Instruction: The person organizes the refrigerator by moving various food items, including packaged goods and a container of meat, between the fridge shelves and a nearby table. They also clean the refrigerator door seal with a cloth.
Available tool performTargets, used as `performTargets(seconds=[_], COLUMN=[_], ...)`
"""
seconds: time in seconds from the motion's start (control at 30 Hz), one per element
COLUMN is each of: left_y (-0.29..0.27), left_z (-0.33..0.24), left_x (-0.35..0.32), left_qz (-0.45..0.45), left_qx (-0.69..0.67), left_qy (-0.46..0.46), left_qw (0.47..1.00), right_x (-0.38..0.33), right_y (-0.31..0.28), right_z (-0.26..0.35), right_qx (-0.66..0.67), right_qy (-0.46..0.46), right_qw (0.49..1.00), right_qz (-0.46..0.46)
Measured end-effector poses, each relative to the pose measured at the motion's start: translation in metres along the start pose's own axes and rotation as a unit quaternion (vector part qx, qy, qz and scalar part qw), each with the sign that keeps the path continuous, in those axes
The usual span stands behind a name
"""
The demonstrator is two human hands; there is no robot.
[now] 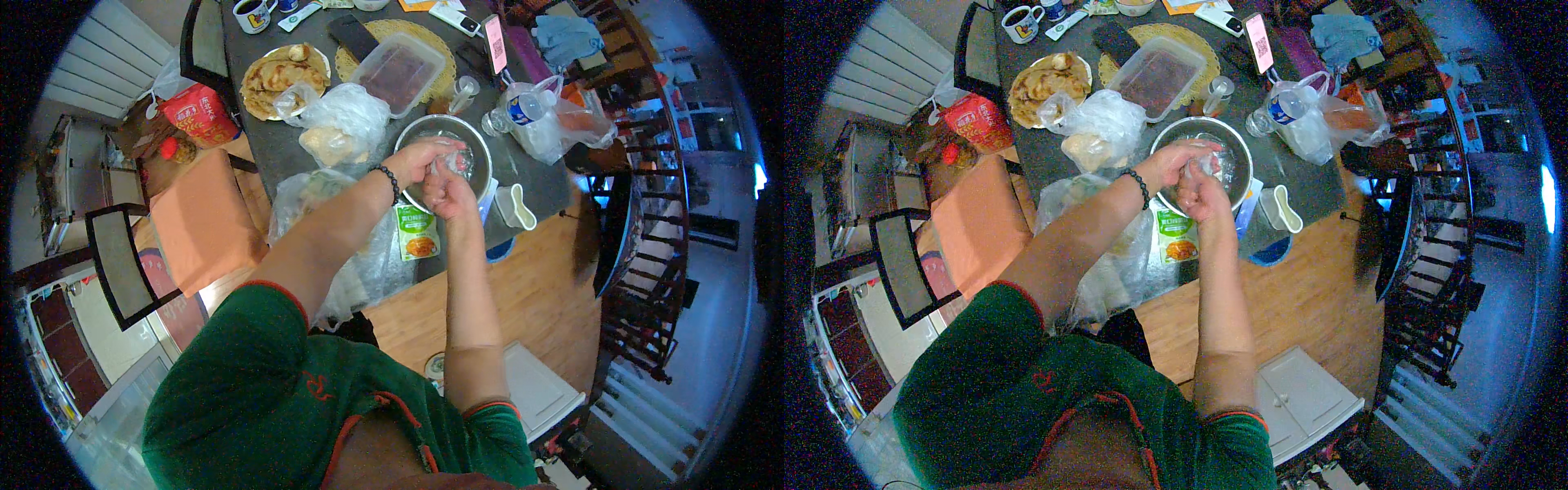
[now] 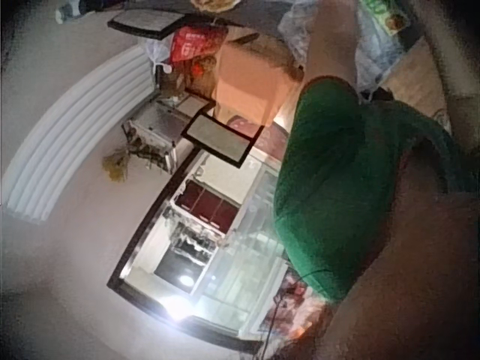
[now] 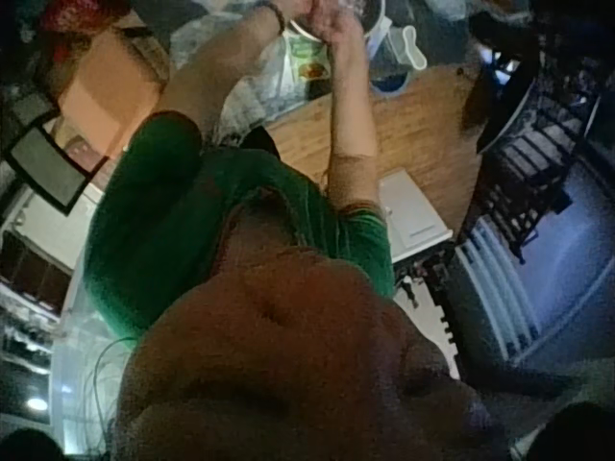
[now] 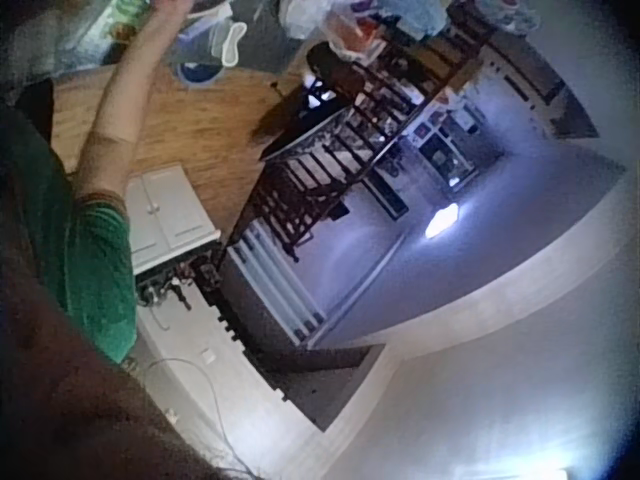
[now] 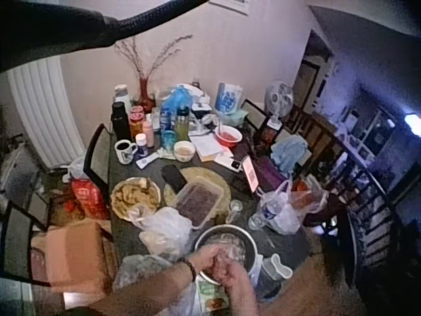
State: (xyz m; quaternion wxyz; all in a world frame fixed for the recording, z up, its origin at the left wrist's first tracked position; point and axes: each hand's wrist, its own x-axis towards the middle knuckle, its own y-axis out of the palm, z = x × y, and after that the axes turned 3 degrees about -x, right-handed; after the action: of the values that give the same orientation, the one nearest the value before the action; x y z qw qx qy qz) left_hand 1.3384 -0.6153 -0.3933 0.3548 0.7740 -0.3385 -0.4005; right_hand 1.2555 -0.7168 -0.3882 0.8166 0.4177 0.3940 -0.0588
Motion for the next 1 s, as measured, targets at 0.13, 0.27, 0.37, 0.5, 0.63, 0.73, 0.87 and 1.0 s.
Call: performTargets(seconds=[0.13, 0.27, 0.37, 0.5, 0.63, 0.73, 0.87, 1.0], left_y=[-0.014, 0.008, -0.001, 0.010, 0.015, 0.021, 0.027, 0.002], left_z=[0.020, 0.020, 0.035, 0.035, 0.035, 0.036, 0.040, 0.059], left_x=[0.027, 0.032, 0.047, 0.040, 0.035, 0.030, 0.021, 0.036], left_qz=[-0.056, -0.207, -0.283, -0.294, -0.292, -0.329, -0.343, -0.359], left_qx=[0.048, 0.211, 0.343, 0.488, 0.429, 0.390, 0.387, 0.488], left_qy=[0.064, 0.049, 0.111, 0.149, 0.144, 0.130, 0.129, 0.146], left_qw=[0.995, 0.954, 0.889, 0.808, 0.842, 0.850, 0.846, 0.782], right_x=[-0.010, 0.018, -0.019, -0.030, -0.032, -0.035, -0.030, -0.038], right_y=[0.015, -0.026, 0.018, 0.020, 0.015, 0.017, 0.002, 0.008], right_z=[-0.005, -0.010, -0.009, -0.009, -0.012, -0.013, -0.018, -0.028], right_qx=[-0.326, -0.701, -0.815, -0.873, -0.885, -0.883, -0.886, -0.901], right_qy=[-0.090, -0.244, -0.209, -0.209, -0.225, -0.229, -0.234, -0.212], right_qw=[0.916, 0.587, 0.445, 0.338, 0.296, 0.294, 0.277, 0.257], right_qz=[-0.216, -0.321, -0.306, -0.281, -0.279, -0.284, -0.289, -0.277])
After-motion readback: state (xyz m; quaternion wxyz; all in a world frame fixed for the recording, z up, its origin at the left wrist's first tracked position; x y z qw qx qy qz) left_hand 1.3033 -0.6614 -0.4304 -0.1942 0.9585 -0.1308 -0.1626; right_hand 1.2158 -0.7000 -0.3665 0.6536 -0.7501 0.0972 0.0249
